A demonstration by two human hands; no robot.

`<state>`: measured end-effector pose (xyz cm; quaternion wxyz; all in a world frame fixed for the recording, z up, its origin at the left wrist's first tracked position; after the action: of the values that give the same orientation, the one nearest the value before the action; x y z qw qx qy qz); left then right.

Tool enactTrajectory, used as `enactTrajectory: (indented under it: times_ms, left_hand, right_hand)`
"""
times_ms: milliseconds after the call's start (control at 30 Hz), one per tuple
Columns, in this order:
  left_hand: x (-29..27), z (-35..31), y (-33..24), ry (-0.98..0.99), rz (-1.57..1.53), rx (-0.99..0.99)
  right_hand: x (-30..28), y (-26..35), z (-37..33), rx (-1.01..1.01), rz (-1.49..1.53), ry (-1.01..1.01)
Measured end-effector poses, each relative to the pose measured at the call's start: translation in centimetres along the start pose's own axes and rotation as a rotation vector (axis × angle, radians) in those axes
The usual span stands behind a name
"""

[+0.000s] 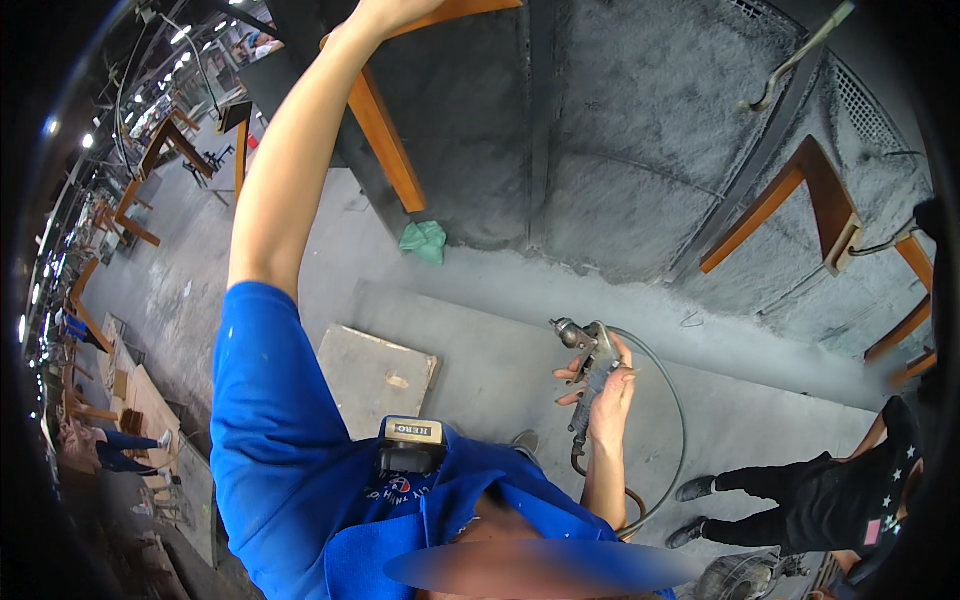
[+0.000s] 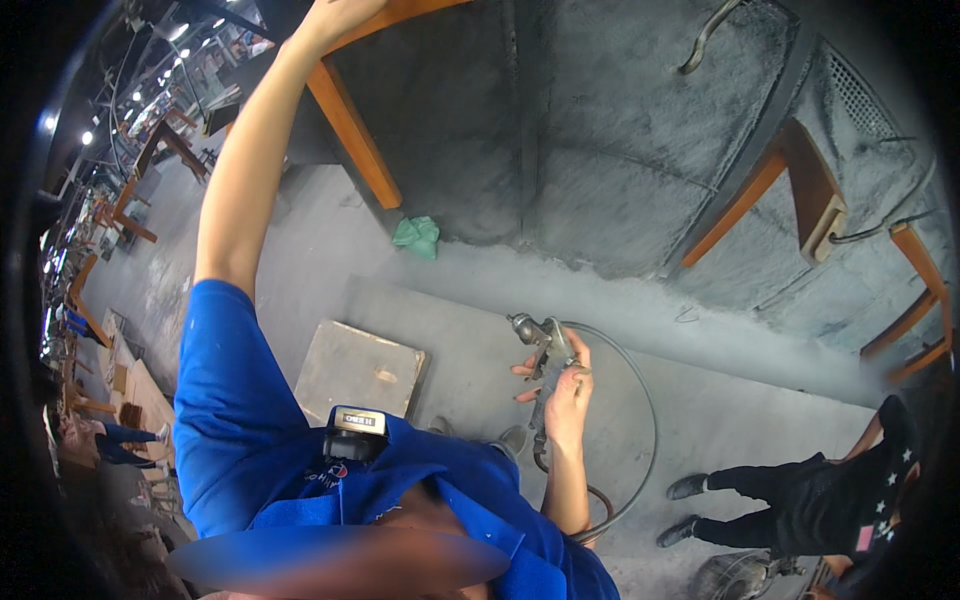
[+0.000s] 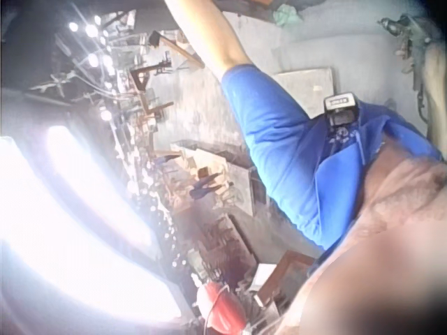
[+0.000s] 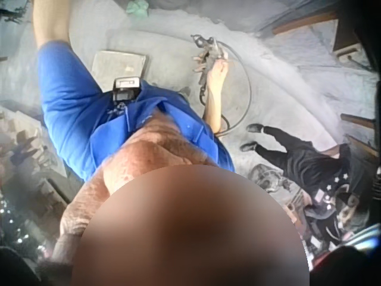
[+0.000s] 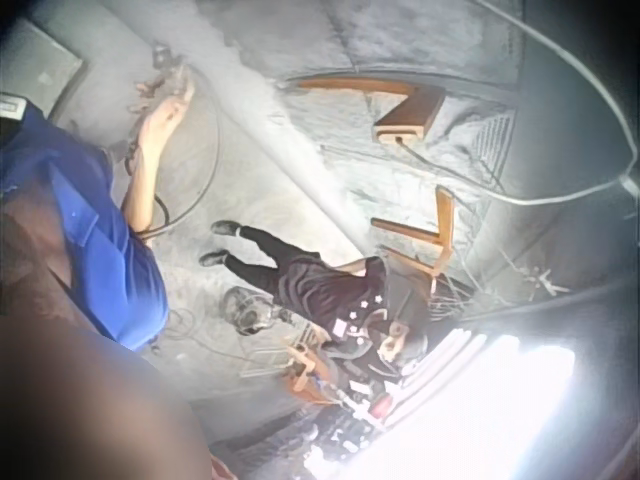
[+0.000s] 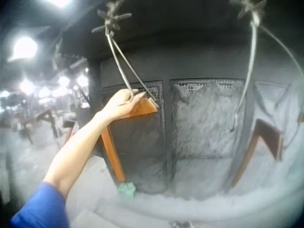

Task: The person holds a wooden chair leg in the left hand and uses a spray gun in the right hand to apply finish. The person rotates the leg to coat all sides and then places it on a hanging rack before repeating the process with another leg.

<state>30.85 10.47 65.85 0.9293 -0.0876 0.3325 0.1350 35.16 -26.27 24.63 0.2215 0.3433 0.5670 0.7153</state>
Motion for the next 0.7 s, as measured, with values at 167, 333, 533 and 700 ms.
enactTrajectory:
  times_ms: [167, 333, 533, 700]
  left_hand:
    - [4.6, 3.1, -1.8, 0.194, -0.202, -0.113]
    - [5.0, 2.0, -3.3, 0.190, -0.409, -0.117]
    - [0.8, 0.4, -7.7, 0.217, -0.643, 0.061]
    - [-0.7, -0.6, -9.3, 0.277, -0.612, 0.073]
  right_hand:
    - [0.1, -1.3, -1.2, 0.087, -0.075, 0.050]
    - [1.1, 0.8, -0.9, 0.049, -0.038, -0.032]
    - [3.5, 5.7, 0.8, -0.189, -0.004, -0.066]
    - [6.3, 8.6, 1.5, -0.267, 0.622, 0.077]
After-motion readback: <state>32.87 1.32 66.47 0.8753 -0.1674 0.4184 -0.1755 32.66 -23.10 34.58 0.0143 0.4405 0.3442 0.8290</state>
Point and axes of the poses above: each hand's wrist, its own z-axis towards the middle knuckle, its own x-axis out of the palm, y = z × x, the point moved 8 cm from there along z, towards the middle knuckle, and after that the axes turned 4 degrees about -z, right-handed, at the moved point
